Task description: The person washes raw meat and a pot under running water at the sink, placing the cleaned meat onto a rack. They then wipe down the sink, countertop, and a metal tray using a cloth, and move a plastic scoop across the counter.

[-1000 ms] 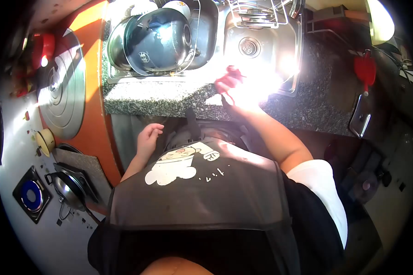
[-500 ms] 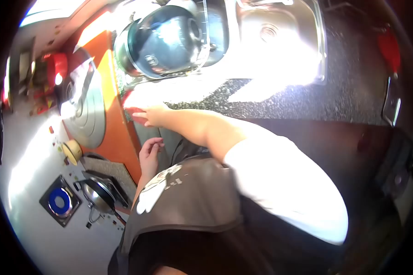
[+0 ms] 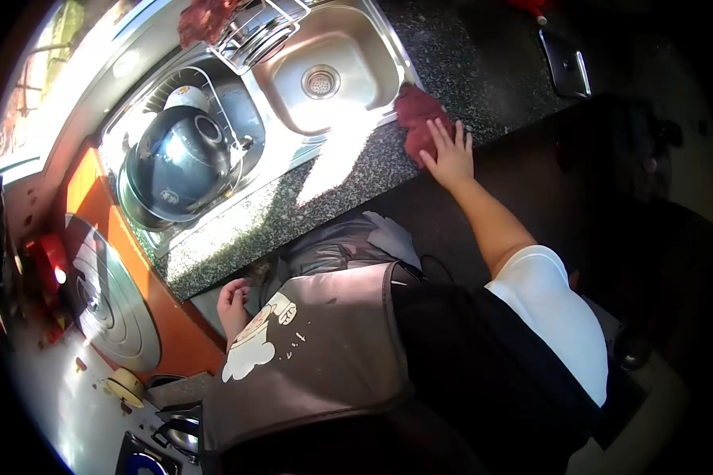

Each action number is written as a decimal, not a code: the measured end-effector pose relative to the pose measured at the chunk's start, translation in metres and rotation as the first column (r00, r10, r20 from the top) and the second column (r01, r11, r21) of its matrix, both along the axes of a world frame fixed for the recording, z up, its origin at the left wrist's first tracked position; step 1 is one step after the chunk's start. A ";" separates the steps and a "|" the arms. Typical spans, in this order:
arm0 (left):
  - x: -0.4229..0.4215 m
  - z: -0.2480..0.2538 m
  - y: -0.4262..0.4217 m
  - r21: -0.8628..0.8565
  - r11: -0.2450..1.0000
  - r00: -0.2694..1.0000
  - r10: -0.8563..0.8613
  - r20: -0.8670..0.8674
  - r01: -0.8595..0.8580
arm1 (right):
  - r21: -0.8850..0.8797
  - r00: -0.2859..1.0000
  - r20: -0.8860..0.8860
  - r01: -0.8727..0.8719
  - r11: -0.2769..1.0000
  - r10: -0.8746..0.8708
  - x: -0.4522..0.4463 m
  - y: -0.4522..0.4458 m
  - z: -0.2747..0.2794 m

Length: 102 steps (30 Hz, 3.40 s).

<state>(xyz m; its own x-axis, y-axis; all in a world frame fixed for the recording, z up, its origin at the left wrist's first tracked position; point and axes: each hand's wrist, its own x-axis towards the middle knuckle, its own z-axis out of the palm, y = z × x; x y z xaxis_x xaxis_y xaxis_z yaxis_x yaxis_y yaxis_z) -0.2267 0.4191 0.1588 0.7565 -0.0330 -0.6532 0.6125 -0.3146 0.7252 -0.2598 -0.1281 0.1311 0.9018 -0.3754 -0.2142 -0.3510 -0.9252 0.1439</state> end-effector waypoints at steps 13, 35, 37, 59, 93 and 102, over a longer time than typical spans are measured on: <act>0.079 0.034 -0.144 0.015 0.963 0.959 -0.271 0.081 0.270 | 0.454 0.961 0.204 -0.262 0.852 0.187 -0.024 -0.012 -0.009; 0.058 0.044 -0.208 0.005 0.998 0.998 0.065 -0.010 -0.064 | 0.607 0.900 0.349 -0.429 0.669 0.261 0.087 -0.079 -0.028; 0.054 0.039 -0.202 0.014 0.995 0.995 0.099 -0.032 -0.098 | 0.668 0.922 0.356 -0.367 0.648 0.154 0.070 -0.046 -0.020; 0.059 0.056 -0.193 0.029 0.992 0.991 0.125 -0.035 -0.124 | 0.030 0.631 0.595 -0.637 0.771 0.498 0.383 -0.003 -0.080; 0.097 0.029 -0.200 -0.029 0.996 0.990 -0.082 0.117 0.086 | 0.652 0.994 0.012 -0.091 0.753 0.109 0.283 -0.034 -0.017; 0.205 0.131 -0.241 0.268 0.686 0.529 -0.706 0.471 0.676 | 0.729 0.741 0.554 -0.652 0.207 0.380 0.218 0.105 0.158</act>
